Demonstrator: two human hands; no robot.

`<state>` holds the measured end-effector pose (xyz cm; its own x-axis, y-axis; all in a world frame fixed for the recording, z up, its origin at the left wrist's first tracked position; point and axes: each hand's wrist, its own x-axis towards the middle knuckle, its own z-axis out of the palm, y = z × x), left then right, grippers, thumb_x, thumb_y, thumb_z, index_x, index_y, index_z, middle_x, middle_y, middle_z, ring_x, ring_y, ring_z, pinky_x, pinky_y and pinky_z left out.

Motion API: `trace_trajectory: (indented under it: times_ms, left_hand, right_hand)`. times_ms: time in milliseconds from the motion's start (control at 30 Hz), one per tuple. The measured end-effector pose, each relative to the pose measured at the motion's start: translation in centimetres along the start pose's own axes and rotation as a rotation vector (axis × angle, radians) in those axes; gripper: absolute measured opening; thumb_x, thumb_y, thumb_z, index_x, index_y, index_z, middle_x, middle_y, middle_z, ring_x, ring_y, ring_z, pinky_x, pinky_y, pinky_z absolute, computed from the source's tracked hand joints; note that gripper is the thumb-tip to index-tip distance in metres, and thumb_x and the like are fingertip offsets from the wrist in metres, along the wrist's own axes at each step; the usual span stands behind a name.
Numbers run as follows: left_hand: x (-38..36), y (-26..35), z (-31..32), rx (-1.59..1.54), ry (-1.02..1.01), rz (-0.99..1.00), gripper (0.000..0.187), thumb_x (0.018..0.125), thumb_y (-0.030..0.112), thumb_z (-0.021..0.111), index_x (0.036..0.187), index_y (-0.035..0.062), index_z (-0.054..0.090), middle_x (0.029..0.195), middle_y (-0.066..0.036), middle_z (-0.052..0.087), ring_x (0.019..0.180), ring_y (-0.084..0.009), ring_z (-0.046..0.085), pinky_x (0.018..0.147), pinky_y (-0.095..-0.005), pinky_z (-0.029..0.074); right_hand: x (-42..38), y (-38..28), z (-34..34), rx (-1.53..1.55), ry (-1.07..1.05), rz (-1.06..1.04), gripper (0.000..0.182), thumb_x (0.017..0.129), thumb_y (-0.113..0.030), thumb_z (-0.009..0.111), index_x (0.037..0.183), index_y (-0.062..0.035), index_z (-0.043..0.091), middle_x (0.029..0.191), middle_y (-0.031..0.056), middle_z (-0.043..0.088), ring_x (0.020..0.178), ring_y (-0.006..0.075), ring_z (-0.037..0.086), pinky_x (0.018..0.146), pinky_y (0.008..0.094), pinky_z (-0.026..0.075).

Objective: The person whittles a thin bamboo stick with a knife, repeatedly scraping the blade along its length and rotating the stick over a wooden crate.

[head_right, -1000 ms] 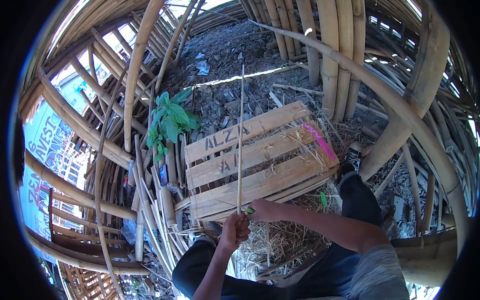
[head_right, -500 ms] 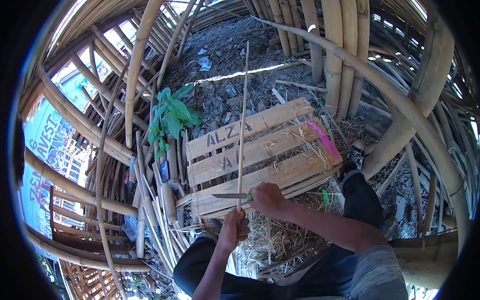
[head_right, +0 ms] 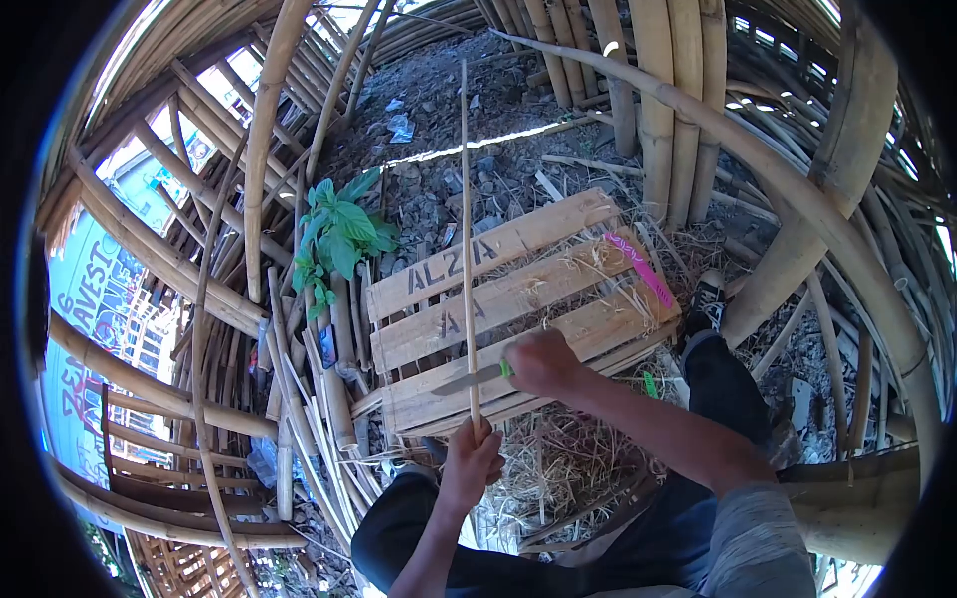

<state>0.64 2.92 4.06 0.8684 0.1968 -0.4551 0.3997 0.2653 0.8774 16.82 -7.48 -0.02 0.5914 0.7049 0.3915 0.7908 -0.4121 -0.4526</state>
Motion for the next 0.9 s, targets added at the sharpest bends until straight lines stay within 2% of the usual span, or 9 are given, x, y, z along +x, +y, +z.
trace_trajectory:
  times_ms: [100,200,267,433,467,600,733,800,900]
  left_hand:
    - [0.1,1.2,-0.6,-0.202,-0.062,-0.066,0.021,0.088,0.004,0.047,0.077,0.0132,0.031,0.059,0.005,0.029,0.039,-0.0013,0.026,0.033,-0.0198,0.018]
    - [-0.1,-0.7,0.6,-0.004,0.057,0.056,0.021,0.088,0.004,0.047,0.077,0.0141,0.032,0.057,0.006,0.031,0.038,-0.0004,0.025,0.031,-0.0186,0.016]
    - [0.3,-0.4,0.3,-0.012,0.028,0.038,0.021,0.088,0.004,0.047,0.078,0.0139,0.032,0.058,0.005,0.032,0.038,-0.0004,0.025,0.031,-0.0185,0.016]
    - [-0.5,-0.1,0.4,-0.120,-0.025,-0.056,0.021,0.088,0.004,0.048,0.079,0.0135,0.032,0.057,0.006,0.030,0.039,-0.0006,0.025,0.032,-0.0194,0.017]
    - [-0.9,-0.7,0.9,-0.052,0.005,-0.046,0.021,0.088,0.004,0.048,0.079,0.0138,0.032,0.057,0.006,0.030,0.038,-0.0002,0.024,0.031,-0.0188,0.016]
    - [0.3,0.4,-0.5,-0.308,-0.114,-0.164,0.020,0.088,0.004,0.048,0.081,0.0142,0.032,0.057,0.006,0.031,0.039,-0.0010,0.024,0.032,-0.0190,0.015]
    - [-1.5,-0.6,1.3,-0.257,-0.068,-0.166,0.020,0.088,0.004,0.048,0.081,0.0141,0.032,0.058,0.005,0.032,0.038,-0.0016,0.024,0.032,-0.0192,0.015]
    - [-3.1,-1.4,2.5,-0.275,-0.194,-0.262,0.020,0.089,0.004,0.048,0.081,0.0137,0.032,0.058,0.005,0.032,0.038,-0.0023,0.025,0.031,-0.0206,0.016]
    - [-2.9,-1.5,1.9,-0.311,-0.332,-0.333,0.019,0.089,0.007,0.049,0.081,0.0135,0.034,0.059,0.006,0.030,0.039,-0.0022,0.025,0.033,-0.0199,0.016]
  right_hand:
    - [-1.1,-2.6,0.1,-0.012,-0.071,0.015,0.013,0.067,-0.018,0.060,0.063,-0.0050,0.062,0.057,0.0150,0.059,0.061,0.0301,0.063,0.058,0.0420,0.049]
    - [-1.2,-2.3,1.0,-0.055,-0.135,-0.056,0.013,0.066,-0.018,0.061,0.062,-0.0061,0.062,0.058,0.0139,0.060,0.057,0.0302,0.062,0.055,0.0420,0.049]
    - [0.7,-0.1,-0.1,-0.047,0.023,0.001,0.015,0.068,-0.018,0.059,0.061,-0.0048,0.061,0.058,0.0167,0.060,0.056,0.0323,0.062,0.057,0.0419,0.050]
    - [-1.8,-1.3,3.1,0.016,-0.096,-0.072,0.014,0.067,-0.018,0.059,0.060,-0.0057,0.061,0.057,0.0161,0.059,0.053,0.0304,0.061,0.053,0.0418,0.049]
    - [-0.5,0.1,1.9,-0.025,-0.020,0.056,0.015,0.067,-0.018,0.058,0.060,-0.0054,0.062,0.057,0.0163,0.059,0.053,0.0310,0.061,0.054,0.0422,0.050]
    - [-0.8,-0.7,1.1,-0.109,-0.063,0.050,0.014,0.067,-0.018,0.059,0.061,-0.0060,0.062,0.056,0.0153,0.059,0.054,0.0299,0.061,0.054,0.0410,0.050]
    - [0.0,1.1,2.2,-0.123,-0.131,0.108,0.018,0.071,-0.020,0.059,0.065,-0.0038,0.063,0.058,0.0158,0.059,0.056,0.0305,0.061,0.055,0.0411,0.049]
    - [2.5,5.7,-1.6,-0.149,-0.032,0.515,0.018,0.074,-0.018,0.060,0.066,-0.0007,0.061,0.061,0.0179,0.058,0.056,0.0307,0.060,0.054,0.0429,0.047]
    - [2.9,10.6,-4.0,-0.327,0.217,0.471,0.026,0.079,-0.021,0.053,0.064,-0.0001,0.060,0.056,0.0155,0.057,0.054,0.0276,0.059,0.051,0.0431,0.045]
